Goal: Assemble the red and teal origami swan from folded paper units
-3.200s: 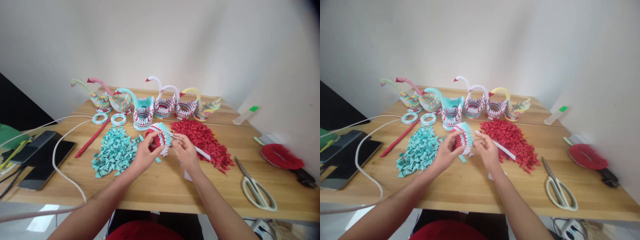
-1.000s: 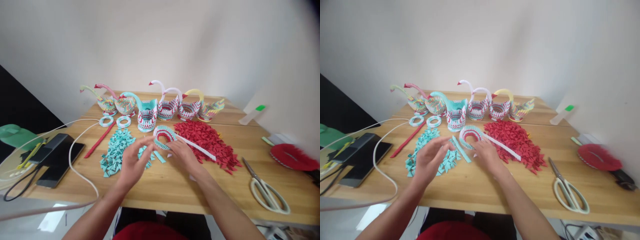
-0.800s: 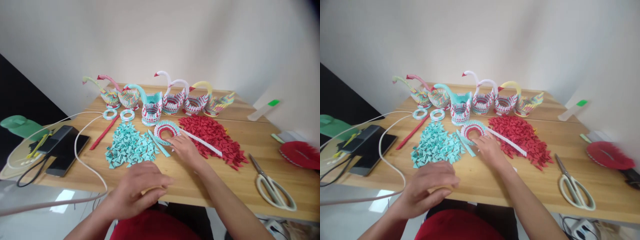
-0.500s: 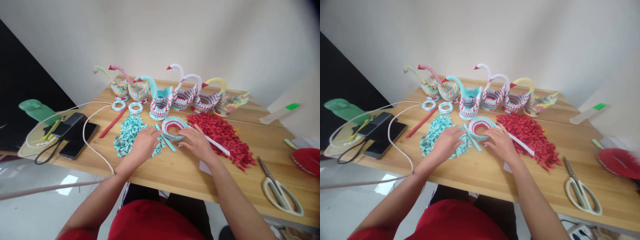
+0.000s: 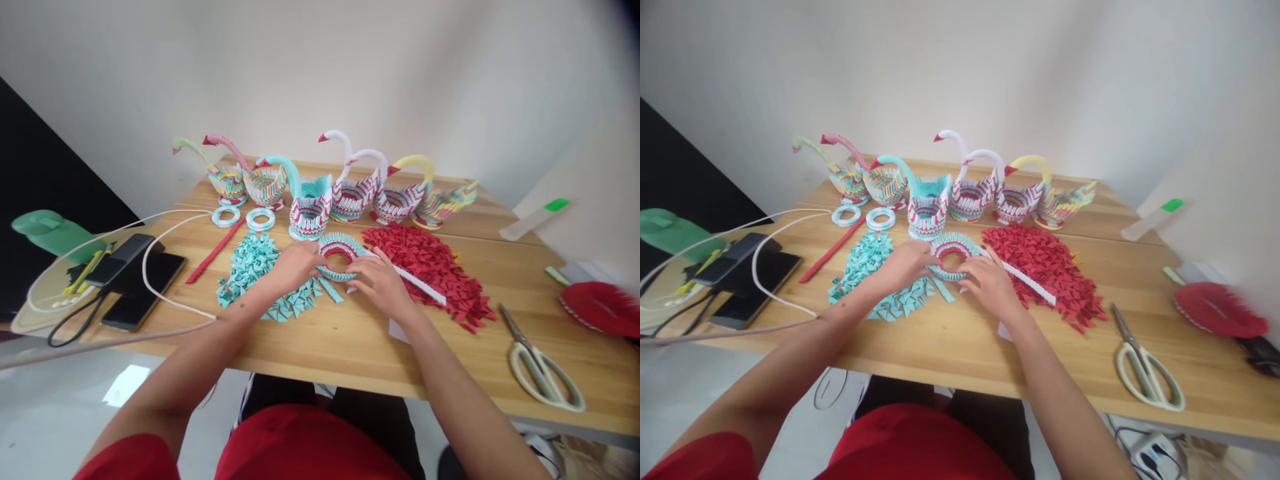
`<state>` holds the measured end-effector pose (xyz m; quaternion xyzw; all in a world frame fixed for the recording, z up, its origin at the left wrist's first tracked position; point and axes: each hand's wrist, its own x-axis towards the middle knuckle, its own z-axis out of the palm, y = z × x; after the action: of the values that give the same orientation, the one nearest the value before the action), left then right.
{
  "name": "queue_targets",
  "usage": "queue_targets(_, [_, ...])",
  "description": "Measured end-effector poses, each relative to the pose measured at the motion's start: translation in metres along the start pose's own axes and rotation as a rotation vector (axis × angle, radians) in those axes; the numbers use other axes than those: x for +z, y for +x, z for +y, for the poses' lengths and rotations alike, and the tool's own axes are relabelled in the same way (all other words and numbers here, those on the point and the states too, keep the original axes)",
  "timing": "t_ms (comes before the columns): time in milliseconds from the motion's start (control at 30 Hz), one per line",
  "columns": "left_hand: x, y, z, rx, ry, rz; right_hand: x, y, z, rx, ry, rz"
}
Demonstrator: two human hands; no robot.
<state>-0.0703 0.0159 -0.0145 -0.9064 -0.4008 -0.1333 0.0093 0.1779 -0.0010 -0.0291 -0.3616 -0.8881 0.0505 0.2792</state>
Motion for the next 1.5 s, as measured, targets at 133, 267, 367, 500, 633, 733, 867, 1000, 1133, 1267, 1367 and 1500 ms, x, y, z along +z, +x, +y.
queue_targets(133, [0.000, 0.008, 0.001, 0.041, -0.043, -0.044, -0.001, 0.002, 0.001, 0.021, 0.049, -0.037])
queue_targets(267, [-0.005, 0.006, 0.000, 0.016, -0.055, -0.049, -0.009, 0.000, 0.006, 0.016, 0.059, -0.058])
queue_targets(367, [-0.009, -0.001, -0.011, -0.043, -0.125, 0.020, -0.018, -0.006, 0.013, 0.128, 0.098, -0.042])
queue_targets(500, [-0.010, -0.009, -0.027, -0.109, -0.172, -0.011, -0.027, -0.012, 0.020, 0.358, 0.154, -0.003])
queue_targets(633, [-0.005, -0.009, -0.029, -0.118, -0.136, -0.088, -0.023, -0.011, 0.017, 0.374, 0.123, -0.095])
queue_targets(733, [-0.001, -0.003, -0.026, -0.135, -0.065, -0.098, -0.017, -0.006, 0.014, 0.369, 0.060, -0.146])
queue_targets(867, [0.006, 0.007, -0.025, -0.154, -0.026, -0.103, -0.008, -0.001, 0.015, 0.341, 0.048, -0.167])
queue_targets(1000, [0.004, 0.013, -0.019, -0.155, -0.102, -0.064, -0.003, -0.002, 0.020, 0.309, 0.097, -0.111])
queue_targets(1133, [-0.005, 0.011, -0.006, -0.168, -0.248, 0.125, -0.003, -0.007, 0.023, 0.367, 0.250, 0.040])
queue_targets(1267, [0.000, 0.009, -0.002, -0.248, -0.351, 0.078, 0.000, -0.008, 0.025, 0.403, 0.282, 0.045])
queue_targets(1367, [0.013, 0.007, -0.008, -0.279, -0.305, -0.008, 0.003, -0.006, 0.025, 0.343, 0.161, -0.037])
queue_targets(1500, [0.023, 0.003, -0.019, -0.273, -0.257, -0.068, 0.002, -0.005, 0.023, 0.297, 0.086, -0.070])
